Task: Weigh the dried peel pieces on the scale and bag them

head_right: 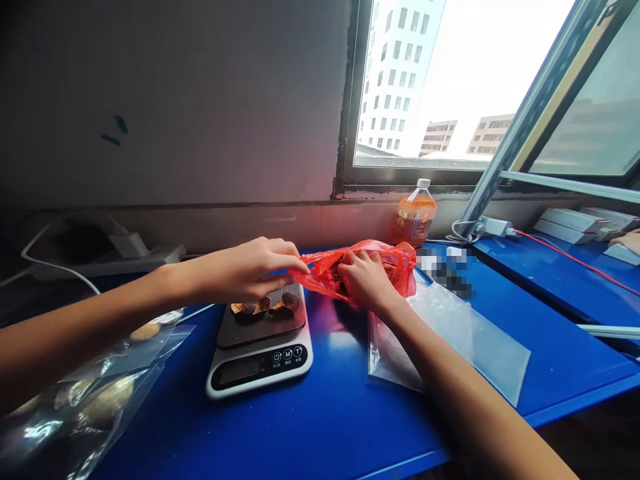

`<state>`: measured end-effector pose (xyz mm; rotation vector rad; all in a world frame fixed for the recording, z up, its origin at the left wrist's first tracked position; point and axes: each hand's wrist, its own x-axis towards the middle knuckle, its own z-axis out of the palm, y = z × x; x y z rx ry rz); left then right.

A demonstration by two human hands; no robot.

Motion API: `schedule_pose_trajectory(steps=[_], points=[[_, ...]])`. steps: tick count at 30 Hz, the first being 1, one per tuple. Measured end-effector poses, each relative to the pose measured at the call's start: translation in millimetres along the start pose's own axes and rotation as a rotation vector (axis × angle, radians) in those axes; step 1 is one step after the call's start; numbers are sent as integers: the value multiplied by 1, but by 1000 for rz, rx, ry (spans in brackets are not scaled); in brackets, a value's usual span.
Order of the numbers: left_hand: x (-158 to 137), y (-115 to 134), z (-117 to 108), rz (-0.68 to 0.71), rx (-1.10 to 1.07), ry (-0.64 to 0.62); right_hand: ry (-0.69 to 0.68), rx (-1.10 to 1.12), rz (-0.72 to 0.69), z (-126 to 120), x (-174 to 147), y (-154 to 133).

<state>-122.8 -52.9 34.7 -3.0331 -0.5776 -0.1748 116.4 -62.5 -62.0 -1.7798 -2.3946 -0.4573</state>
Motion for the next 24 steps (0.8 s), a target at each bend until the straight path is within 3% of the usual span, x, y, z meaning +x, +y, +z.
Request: schedule_pose_trajectory(steps=[8, 12, 16, 19, 21, 22, 24], points=[[-25, 3, -4, -1, 131, 15, -77, 77, -94, 2, -3, 4], [-45, 10, -11, -26, 199, 54, -43, 130, -177, 1, -4, 11], [-77, 12, -15, -87, 199, 125, 149, 209, -166, -14, -8, 25], [-103, 7, -10, -235, 125, 172, 519, 342, 15, -42, -21, 16], [-117, 0, -2, -363, 52, 176, 716, 461, 125, -64, -32, -5], [-122, -4, 4, -421, 10, 166, 732, 515, 118, -74, -36, -19], [-129, -14, 17, -511, -63, 141, 595, 561, -30, -85, -35, -50]])
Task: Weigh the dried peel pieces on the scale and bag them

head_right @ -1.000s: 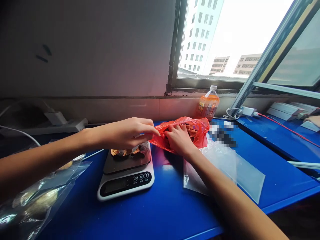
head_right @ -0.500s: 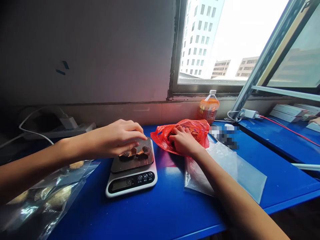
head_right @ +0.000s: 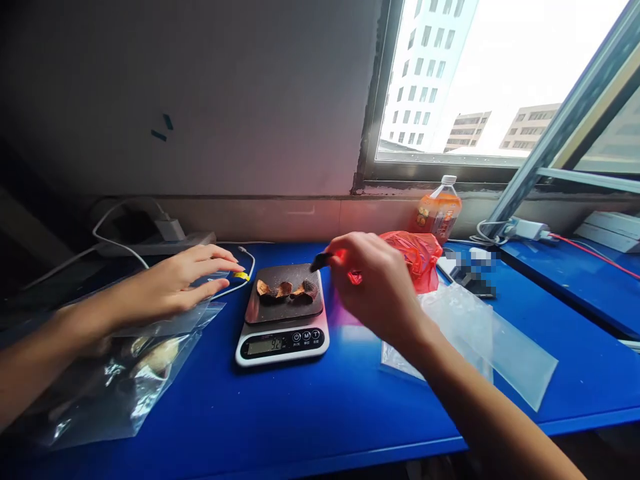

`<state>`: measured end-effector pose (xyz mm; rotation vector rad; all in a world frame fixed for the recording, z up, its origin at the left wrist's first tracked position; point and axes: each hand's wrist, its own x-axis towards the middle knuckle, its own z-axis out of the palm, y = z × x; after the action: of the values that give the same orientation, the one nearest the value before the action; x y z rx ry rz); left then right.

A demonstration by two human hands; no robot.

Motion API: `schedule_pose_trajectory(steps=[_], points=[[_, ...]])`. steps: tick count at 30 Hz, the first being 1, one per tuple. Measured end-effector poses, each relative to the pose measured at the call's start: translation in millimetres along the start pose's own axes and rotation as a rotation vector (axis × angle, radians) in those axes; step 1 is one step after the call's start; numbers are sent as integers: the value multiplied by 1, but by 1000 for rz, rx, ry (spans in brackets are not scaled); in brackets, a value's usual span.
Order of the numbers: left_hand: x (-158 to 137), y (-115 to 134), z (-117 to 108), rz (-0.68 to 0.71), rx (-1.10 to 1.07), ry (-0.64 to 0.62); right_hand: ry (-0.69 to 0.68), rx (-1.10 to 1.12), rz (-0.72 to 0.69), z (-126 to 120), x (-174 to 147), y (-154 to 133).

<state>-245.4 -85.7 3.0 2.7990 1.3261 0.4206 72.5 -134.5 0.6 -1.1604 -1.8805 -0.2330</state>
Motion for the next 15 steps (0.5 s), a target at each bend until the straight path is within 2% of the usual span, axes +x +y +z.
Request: schedule_pose_trajectory(steps=[2, 4, 6, 8, 11, 15], points=[[-1, -11, 13, -50, -36, -14, -208, 11, -63, 20, 8, -19], [-4, -19, 25, -91, -59, 26, -353, -5, -12, 46, 19, -22], [-10, -24, 34, -131, -73, 68, -449, -19, 56, 70, 30, -15], [-17, -26, 39, -158, -95, 77, -489, -36, 71, 86, 36, -5], [-25, -26, 40, -168, -126, 45, -350, -42, 43, 86, 33, 3], [-25, -24, 38, -177, -124, 51, 19, -34, 3, 46, 21, 10]])
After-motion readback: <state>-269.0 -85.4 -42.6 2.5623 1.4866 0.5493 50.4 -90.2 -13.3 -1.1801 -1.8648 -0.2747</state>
